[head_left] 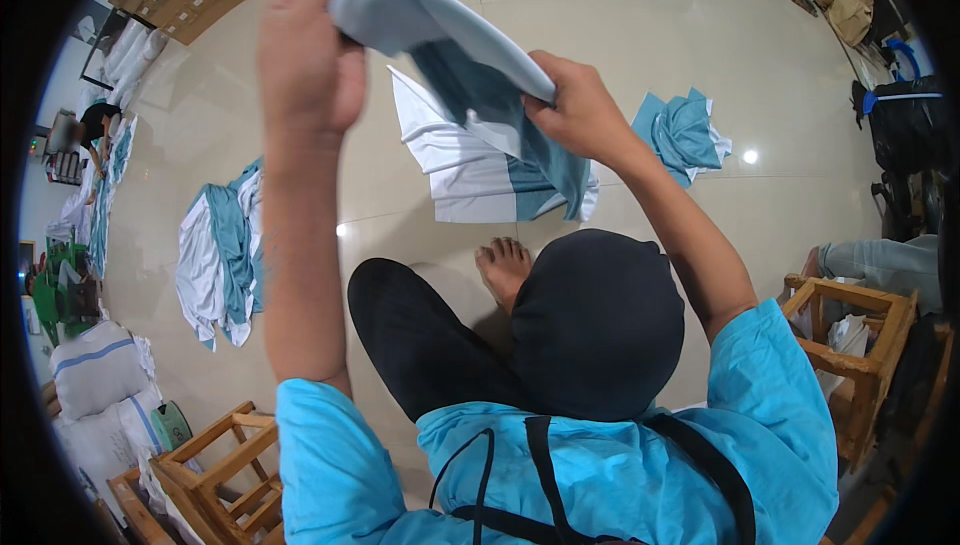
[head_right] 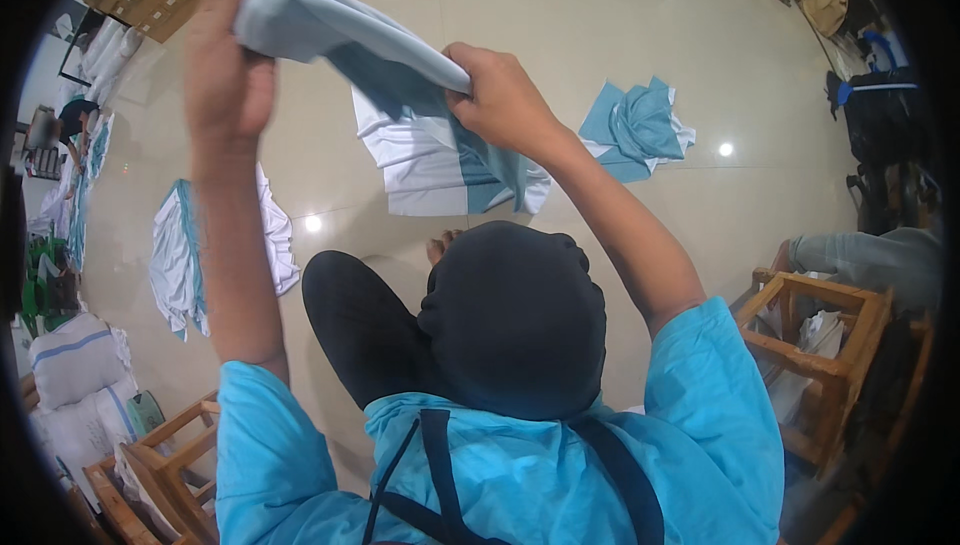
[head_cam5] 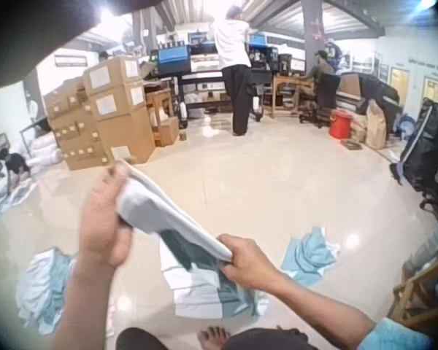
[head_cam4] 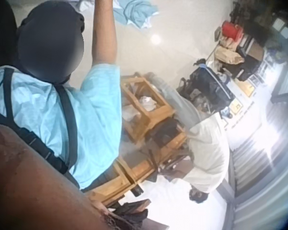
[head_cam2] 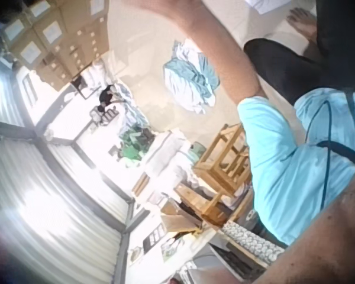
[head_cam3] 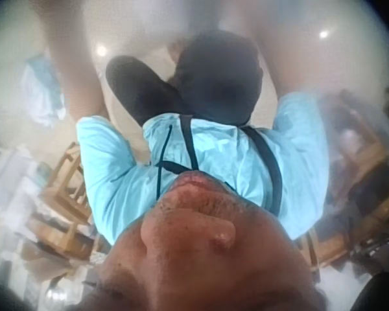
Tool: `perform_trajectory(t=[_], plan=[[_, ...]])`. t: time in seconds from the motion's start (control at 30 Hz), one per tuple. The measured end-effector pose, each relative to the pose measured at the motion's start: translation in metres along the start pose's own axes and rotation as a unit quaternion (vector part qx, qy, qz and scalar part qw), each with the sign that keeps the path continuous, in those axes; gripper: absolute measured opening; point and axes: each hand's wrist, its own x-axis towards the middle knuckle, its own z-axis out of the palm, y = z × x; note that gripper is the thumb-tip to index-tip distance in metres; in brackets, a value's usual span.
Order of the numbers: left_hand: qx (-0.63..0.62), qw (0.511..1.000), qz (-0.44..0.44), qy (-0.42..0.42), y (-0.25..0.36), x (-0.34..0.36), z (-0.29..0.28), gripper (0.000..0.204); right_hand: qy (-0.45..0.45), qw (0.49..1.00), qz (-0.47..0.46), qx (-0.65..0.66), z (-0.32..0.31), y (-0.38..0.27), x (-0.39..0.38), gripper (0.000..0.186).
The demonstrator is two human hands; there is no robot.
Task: The person sits on the floor and uses scissors to cut a large piece of light blue fabric into smaller rectangular pieces. They fold the fabric, cut along marked lines, and set the cut pieces aside.
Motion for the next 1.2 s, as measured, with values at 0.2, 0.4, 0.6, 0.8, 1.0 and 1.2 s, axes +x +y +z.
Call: perform_trajectory(t=[0.2,0.4,0.6,0.8,1.0,1.2], plan=[[-0.020,0.986,-0.018,-0.163,0.153,0.045,-0.028,0.034,0.005,0.995,0.095,-0.019,0.030,0.078,0.048,0.025],[0.159,0.978,0.108,0.081,0.240,0.077,-0.120,0.039,0.067,0.972,0.064,0.217,-0.050,0.060,0.120,0.025],[0.482,0.672,0.364,0.427,0.191,0.054,-0.126,0.047,0.062,0.926,-0.283,0.242,-0.109,-0.065,0.155,0.027],[0.586,0.792,0.035,-0.169,0.048,0.016,-0.081,0.066,0.000,0.904,-0.398,-0.155,-0.078,-0.165,0.157,0.026],[0.399,0.910,0.029,-0.112,0.078,0.046,-0.109,0.036,-0.064,0.900,-0.282,-0.324,-0.083,-0.135,0.142,0.022],[0.608,0.773,0.152,-0.095,0.168,0.057,-0.142,0.026,-0.055,0.943,-0.152,-0.290,-0.100,-0.027,0.135,0.024]])
